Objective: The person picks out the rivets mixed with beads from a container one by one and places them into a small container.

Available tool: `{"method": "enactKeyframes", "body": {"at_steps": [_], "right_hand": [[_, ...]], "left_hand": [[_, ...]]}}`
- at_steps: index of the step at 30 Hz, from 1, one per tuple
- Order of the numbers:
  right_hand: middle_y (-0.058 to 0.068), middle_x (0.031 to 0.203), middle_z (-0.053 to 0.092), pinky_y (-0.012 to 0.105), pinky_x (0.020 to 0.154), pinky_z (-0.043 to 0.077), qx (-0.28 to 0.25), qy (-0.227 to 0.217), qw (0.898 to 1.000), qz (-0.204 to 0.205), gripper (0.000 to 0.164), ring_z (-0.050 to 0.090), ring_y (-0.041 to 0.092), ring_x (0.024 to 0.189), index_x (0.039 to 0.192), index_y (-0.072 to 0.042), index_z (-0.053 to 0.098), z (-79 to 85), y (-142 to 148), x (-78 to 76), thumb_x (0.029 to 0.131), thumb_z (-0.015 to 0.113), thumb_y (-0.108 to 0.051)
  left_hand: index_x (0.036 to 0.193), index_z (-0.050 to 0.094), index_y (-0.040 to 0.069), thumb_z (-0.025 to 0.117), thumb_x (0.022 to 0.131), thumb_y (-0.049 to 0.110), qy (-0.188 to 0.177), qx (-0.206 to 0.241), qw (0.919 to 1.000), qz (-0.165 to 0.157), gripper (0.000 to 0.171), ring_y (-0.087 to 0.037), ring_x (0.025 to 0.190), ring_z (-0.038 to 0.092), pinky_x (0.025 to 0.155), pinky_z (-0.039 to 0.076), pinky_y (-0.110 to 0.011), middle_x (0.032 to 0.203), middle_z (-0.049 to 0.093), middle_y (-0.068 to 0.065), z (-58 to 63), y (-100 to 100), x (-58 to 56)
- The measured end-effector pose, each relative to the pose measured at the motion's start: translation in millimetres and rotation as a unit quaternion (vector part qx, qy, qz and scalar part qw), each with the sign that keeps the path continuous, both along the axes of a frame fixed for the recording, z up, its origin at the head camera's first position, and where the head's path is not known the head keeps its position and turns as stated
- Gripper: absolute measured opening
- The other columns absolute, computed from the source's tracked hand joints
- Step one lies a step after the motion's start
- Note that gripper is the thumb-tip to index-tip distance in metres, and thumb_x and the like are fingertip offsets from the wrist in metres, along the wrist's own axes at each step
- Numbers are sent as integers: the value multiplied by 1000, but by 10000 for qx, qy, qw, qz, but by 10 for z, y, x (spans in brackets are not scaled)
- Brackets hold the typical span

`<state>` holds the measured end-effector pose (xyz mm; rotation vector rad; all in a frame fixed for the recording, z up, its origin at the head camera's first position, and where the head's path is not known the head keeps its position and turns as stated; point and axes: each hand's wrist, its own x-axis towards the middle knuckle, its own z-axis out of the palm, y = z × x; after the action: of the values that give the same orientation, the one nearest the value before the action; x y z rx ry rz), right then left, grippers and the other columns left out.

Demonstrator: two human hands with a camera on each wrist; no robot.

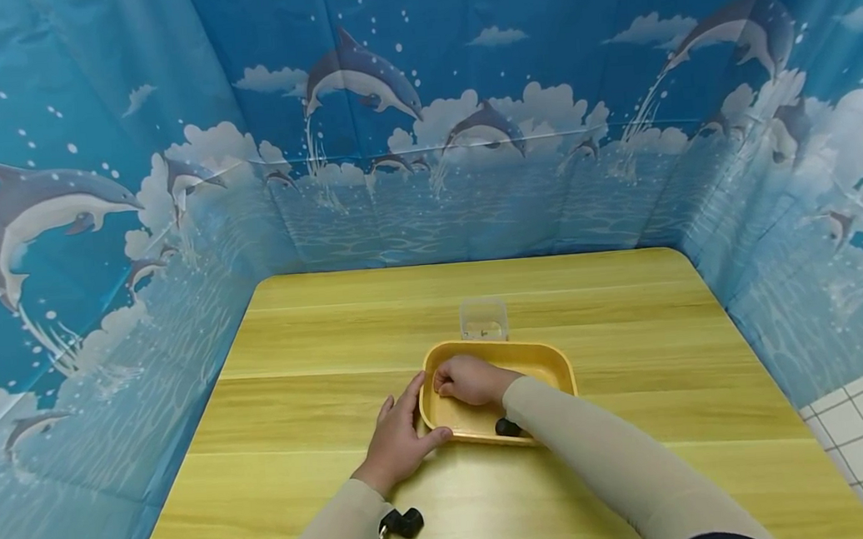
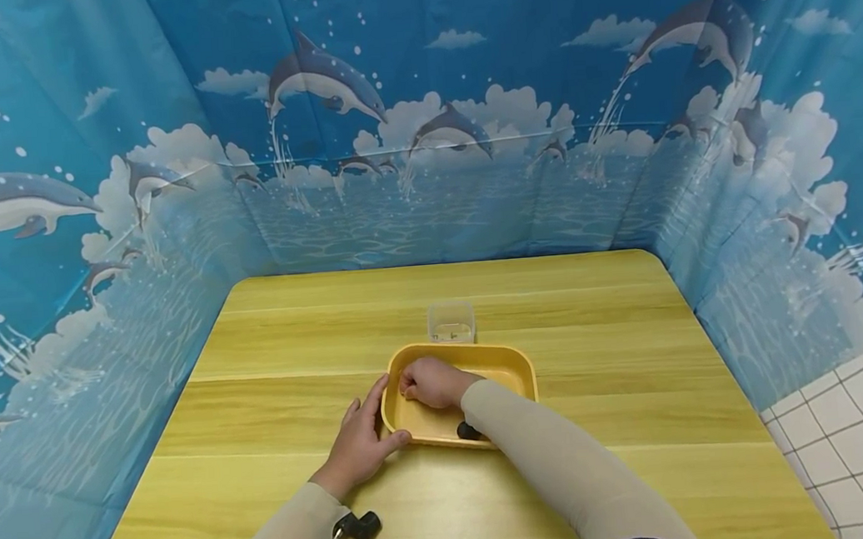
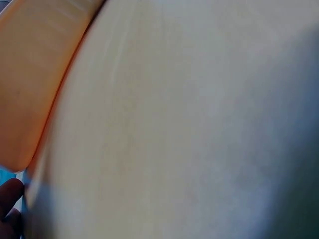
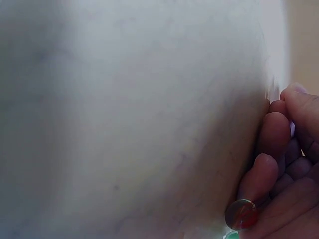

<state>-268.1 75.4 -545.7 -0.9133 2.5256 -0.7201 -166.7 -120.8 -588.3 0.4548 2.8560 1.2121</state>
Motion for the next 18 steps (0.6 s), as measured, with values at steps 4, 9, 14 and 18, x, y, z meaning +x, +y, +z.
{"method": "enactKeyframes", "body": {"at_steps": [4, 9, 14, 18], "right_hand": [[-7, 91, 70, 28, 79, 52, 7, -45, 10000, -81, 9, 57, 7, 81, 96, -16, 74, -5, 6, 5, 103, 67, -16], [-7, 90, 68, 27, 77, 51, -37, -104, 9999, -96, 10, 57, 7, 80, 96, -16, 73, -6, 15, 5, 104, 67, -17], [-8, 89, 68, 23, 76, 50, -193, -231, 9995, -109, 11, 56, 7, 79, 96, -15, 74, 28, 34, -3, 104, 67, -17], [-7, 90, 69, 23, 76, 50, -281, -279, 9990, -197, 11, 57, 7, 79, 97, -14, 75, 86, 51, -7, 104, 67, -16]], "left_hand": [[170, 20, 28, 77, 92, 55, -46, -5, 10000, 0, 100, -23, 152, 45, 132, 13, -60, 167, 44, -2, -31, 0, 0], [170, 20, 26, 76, 92, 55, -87, -14, 10000, -4, 100, -24, 152, 45, 132, 13, -61, 167, 44, -3, -15, 2, 16], [170, 21, 24, 75, 93, 56, -81, 11, 10000, -15, 99, -25, 152, 46, 132, 14, -62, 166, 46, -4, 32, -2, 31], [170, 20, 25, 74, 93, 59, -109, -14, 9999, -27, 100, -24, 153, 45, 132, 13, -61, 167, 45, -3, 35, -6, 25]]}}
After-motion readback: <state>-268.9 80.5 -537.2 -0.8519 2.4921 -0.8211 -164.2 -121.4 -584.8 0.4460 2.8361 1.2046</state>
